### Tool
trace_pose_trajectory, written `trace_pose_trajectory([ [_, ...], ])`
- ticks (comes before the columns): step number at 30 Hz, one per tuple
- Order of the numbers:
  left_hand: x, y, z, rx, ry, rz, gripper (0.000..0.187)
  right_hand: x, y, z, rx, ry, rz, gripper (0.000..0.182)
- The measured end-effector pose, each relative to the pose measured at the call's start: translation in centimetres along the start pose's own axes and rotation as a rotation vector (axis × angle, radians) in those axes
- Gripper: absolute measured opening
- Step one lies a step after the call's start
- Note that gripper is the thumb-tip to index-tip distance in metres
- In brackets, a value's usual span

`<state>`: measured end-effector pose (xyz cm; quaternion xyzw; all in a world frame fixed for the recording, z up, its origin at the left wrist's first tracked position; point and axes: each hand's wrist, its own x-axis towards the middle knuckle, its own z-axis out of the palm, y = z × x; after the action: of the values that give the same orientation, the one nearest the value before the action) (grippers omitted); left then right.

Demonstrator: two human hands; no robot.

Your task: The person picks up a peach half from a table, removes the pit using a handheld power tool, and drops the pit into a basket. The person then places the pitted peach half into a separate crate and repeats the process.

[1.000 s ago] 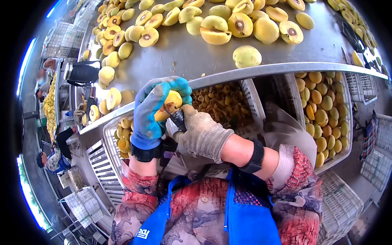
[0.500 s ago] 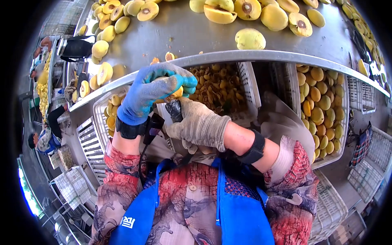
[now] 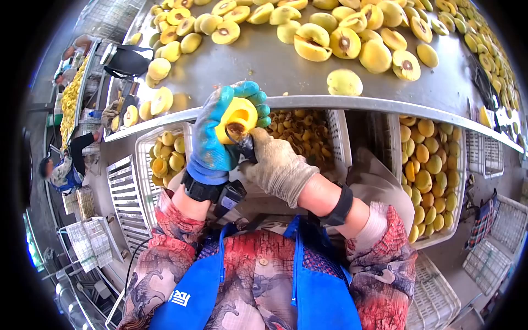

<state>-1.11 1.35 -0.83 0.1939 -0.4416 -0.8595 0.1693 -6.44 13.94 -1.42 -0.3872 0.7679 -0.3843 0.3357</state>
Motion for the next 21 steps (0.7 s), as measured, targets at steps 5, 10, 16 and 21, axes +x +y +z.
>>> trace_pose_trajectory([
  [5,-1.1,0.3,-0.6,-0.074,0.106,0.026,0.04,0.5,0.9,0.9,-0.231,-0.005,-0.133,0.025],
  [10,-2.8,-0.1,-2.2,-0.145,0.217,0.065,0.039,0.3,1.3,1.7,-0.383,0.021,-0.315,0.016],
  [16,-4.9,5.4,-6.4,-0.115,0.339,0.317,0.035,-0.1,3.3,3.7,-0.846,-0.277,-0.216,0.018],
  [21,-8.2,10.5,-14.0,1.191,0.57,0.668,0.034,-0.9,3.9,1.9,-0.861,-0.219,-0.122,0.018],
])
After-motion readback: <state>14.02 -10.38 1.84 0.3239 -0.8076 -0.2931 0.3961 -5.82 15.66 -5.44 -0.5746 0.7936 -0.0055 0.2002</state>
